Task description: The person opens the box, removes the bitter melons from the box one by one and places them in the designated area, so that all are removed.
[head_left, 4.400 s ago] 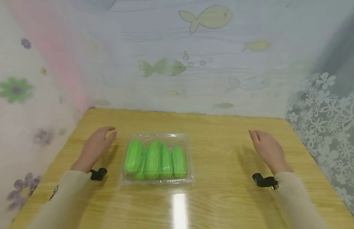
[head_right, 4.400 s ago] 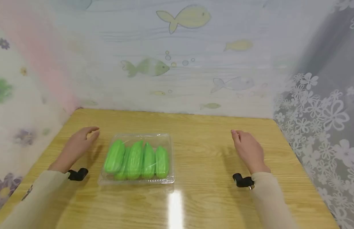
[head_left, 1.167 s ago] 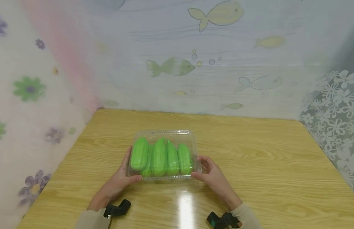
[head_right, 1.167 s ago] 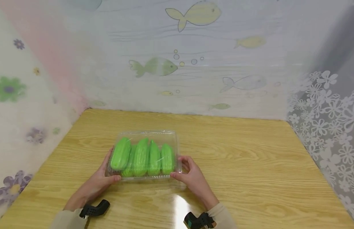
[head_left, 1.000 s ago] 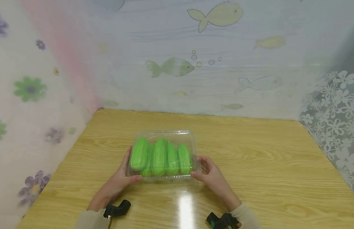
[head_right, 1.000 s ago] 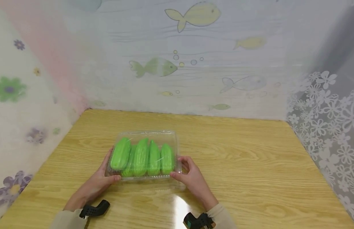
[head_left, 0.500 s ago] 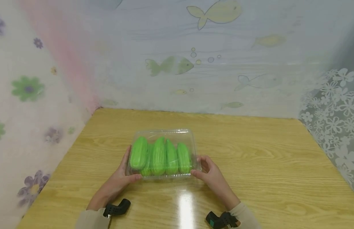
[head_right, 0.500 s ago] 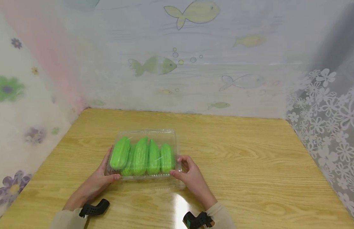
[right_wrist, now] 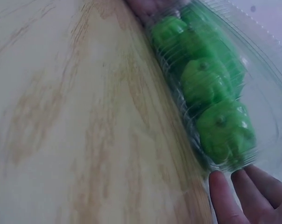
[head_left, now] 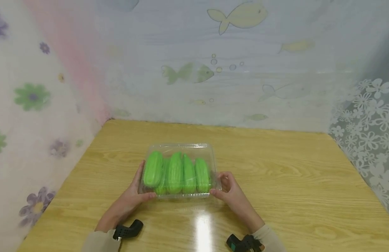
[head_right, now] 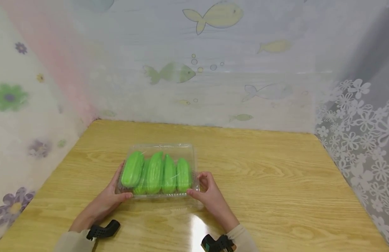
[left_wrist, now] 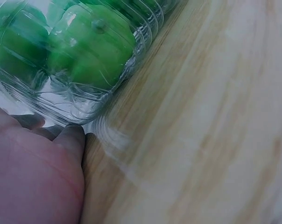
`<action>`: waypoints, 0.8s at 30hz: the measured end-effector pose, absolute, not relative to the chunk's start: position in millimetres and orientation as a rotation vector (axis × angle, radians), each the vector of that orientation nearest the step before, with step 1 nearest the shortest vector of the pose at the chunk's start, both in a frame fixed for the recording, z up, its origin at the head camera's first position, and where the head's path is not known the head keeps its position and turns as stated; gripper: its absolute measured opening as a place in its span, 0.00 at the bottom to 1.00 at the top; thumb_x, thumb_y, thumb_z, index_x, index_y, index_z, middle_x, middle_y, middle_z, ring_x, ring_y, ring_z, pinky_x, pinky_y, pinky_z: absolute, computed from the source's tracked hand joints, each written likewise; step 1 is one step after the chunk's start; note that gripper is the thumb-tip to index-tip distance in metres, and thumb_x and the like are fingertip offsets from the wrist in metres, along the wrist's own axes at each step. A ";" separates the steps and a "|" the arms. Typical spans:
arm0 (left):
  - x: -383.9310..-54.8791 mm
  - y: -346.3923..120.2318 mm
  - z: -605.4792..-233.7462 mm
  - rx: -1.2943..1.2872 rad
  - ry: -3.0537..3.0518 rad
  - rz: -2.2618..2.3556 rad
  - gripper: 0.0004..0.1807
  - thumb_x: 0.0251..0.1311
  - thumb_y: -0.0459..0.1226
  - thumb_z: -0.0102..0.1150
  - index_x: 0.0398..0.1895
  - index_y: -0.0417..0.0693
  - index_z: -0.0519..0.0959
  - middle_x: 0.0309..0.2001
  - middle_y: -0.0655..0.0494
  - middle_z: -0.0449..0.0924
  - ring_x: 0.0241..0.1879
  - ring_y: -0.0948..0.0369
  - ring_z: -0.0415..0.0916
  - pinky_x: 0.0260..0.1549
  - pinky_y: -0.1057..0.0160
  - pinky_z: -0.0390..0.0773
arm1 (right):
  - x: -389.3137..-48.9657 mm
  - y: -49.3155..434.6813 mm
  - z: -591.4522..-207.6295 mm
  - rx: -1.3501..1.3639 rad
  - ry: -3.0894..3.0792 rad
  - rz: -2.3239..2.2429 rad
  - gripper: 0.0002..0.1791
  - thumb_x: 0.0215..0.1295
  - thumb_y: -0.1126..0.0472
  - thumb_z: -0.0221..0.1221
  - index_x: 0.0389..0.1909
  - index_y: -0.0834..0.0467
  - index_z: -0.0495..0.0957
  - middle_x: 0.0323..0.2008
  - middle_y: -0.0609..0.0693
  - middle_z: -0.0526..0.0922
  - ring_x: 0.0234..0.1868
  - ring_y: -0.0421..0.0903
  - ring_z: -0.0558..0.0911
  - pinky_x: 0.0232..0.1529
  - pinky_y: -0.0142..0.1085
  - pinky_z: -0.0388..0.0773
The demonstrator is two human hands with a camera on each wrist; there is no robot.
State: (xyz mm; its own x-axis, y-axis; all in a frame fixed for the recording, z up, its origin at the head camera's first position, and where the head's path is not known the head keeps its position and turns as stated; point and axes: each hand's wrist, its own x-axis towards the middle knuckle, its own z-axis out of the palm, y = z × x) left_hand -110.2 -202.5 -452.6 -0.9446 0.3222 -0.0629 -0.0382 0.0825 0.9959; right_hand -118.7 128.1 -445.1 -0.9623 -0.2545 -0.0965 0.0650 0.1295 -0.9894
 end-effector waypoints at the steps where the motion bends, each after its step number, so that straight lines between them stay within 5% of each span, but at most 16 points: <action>1: -110.7 -202.8 -452.7 0.287 2.097 1.942 0.56 0.53 0.34 0.59 0.64 0.79 0.26 0.67 0.59 0.16 0.65 0.53 0.17 0.56 0.39 0.26 | -119.2 128.1 -445.2 -0.183 2.165 -1.916 0.25 0.51 0.59 0.65 0.45 0.56 0.61 0.63 0.59 0.58 0.64 0.57 0.55 0.58 0.54 0.55; 24: -129.5 -206.4 -454.7 0.347 2.031 1.994 0.56 0.53 0.31 0.58 0.65 0.76 0.25 0.67 0.61 0.16 0.65 0.59 0.18 0.59 0.46 0.28 | -124.2 117.8 -445.9 -0.046 2.270 -1.916 0.19 0.49 0.55 0.65 0.36 0.56 0.67 0.58 0.58 0.67 0.60 0.55 0.64 0.57 0.58 0.54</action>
